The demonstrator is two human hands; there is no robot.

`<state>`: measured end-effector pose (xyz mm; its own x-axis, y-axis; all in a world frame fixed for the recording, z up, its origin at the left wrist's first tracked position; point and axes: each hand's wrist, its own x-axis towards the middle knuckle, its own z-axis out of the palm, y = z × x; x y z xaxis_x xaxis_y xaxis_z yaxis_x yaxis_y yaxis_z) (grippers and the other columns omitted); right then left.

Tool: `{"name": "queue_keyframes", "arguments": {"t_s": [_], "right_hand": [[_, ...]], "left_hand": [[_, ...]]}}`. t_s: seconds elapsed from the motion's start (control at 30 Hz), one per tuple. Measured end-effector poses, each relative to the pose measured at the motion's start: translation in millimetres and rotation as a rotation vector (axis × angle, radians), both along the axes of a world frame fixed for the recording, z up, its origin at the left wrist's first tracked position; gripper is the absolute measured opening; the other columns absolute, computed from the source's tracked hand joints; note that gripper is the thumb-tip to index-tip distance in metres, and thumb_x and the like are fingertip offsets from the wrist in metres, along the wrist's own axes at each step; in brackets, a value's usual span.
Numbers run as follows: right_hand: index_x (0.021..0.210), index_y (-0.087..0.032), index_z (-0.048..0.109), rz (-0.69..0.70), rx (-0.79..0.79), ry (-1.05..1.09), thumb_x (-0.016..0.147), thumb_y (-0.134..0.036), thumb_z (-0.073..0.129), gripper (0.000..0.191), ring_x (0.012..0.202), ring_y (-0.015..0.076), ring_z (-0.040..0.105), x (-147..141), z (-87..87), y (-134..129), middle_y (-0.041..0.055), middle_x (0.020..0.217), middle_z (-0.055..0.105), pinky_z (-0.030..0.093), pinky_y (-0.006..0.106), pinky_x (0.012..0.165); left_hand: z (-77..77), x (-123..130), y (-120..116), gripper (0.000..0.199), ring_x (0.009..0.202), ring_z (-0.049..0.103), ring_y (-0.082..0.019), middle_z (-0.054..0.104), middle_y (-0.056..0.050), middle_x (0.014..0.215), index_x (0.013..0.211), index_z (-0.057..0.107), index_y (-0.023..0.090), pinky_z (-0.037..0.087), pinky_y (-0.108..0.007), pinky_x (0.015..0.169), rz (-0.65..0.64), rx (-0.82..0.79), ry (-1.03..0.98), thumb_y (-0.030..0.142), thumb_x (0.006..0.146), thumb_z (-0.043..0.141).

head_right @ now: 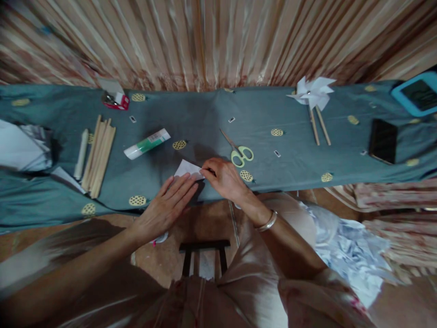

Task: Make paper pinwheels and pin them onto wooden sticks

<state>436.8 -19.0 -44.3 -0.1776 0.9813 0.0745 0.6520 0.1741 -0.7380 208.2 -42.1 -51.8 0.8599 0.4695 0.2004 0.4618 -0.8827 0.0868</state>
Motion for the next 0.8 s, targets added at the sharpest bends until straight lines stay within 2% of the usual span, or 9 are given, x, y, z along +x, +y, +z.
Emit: {"name": "queue_keyframes", "arguments": {"t_s": [0.13,0.27,0.53,0.8], "right_hand": [[0.08,-0.019,0.068,0.003,-0.006,-0.006,0.089,-0.02,0.062,0.011,0.084,0.0183,0.066,-2.9,1.3,0.3,0.0046,0.087,0.071,0.048,0.029,0.08],[0.079,-0.018,0.067,-0.013,-0.014,-0.024,0.089,-0.02,0.062,0.011,0.083,0.0182,0.066,-4.5,1.4,1.0,0.0045,0.086,0.07,0.047,0.029,0.079],[0.077,-0.019,0.065,-0.017,-0.006,-0.049,0.09,-0.021,0.059,0.014,0.078,0.0172,0.063,-5.3,-0.5,3.4,0.004,0.083,0.069,0.047,0.029,0.076],[0.078,-0.018,0.064,-0.025,0.033,-0.125,0.09,-0.019,0.056,0.015,0.082,0.0189,0.063,-10.4,-2.2,3.5,0.0064,0.084,0.068,0.047,0.031,0.08]], "left_hand": [[-8.2,1.1,-0.2,0.058,0.151,0.024,-0.031,0.036,-0.02,0.158,0.148,0.035,0.003,0.026,-0.051,0.122,0.033,-0.051,0.044,0.024,0.097,0.05],[-10.7,0.3,1.0,0.062,0.151,0.021,-0.033,0.033,-0.021,0.159,0.149,0.033,0.003,0.026,-0.052,0.122,0.042,-0.072,0.051,0.027,0.096,0.052],[-9.4,1.4,1.1,0.062,0.151,0.022,-0.035,0.033,-0.023,0.158,0.148,0.034,0.001,0.028,-0.053,0.121,0.052,-0.09,0.058,0.03,0.096,0.052],[-6.9,3.2,0.7,0.068,0.151,0.019,-0.037,0.032,-0.025,0.158,0.149,0.031,0.0,0.027,-0.055,0.121,0.071,-0.127,0.072,0.032,0.094,0.056]]}}
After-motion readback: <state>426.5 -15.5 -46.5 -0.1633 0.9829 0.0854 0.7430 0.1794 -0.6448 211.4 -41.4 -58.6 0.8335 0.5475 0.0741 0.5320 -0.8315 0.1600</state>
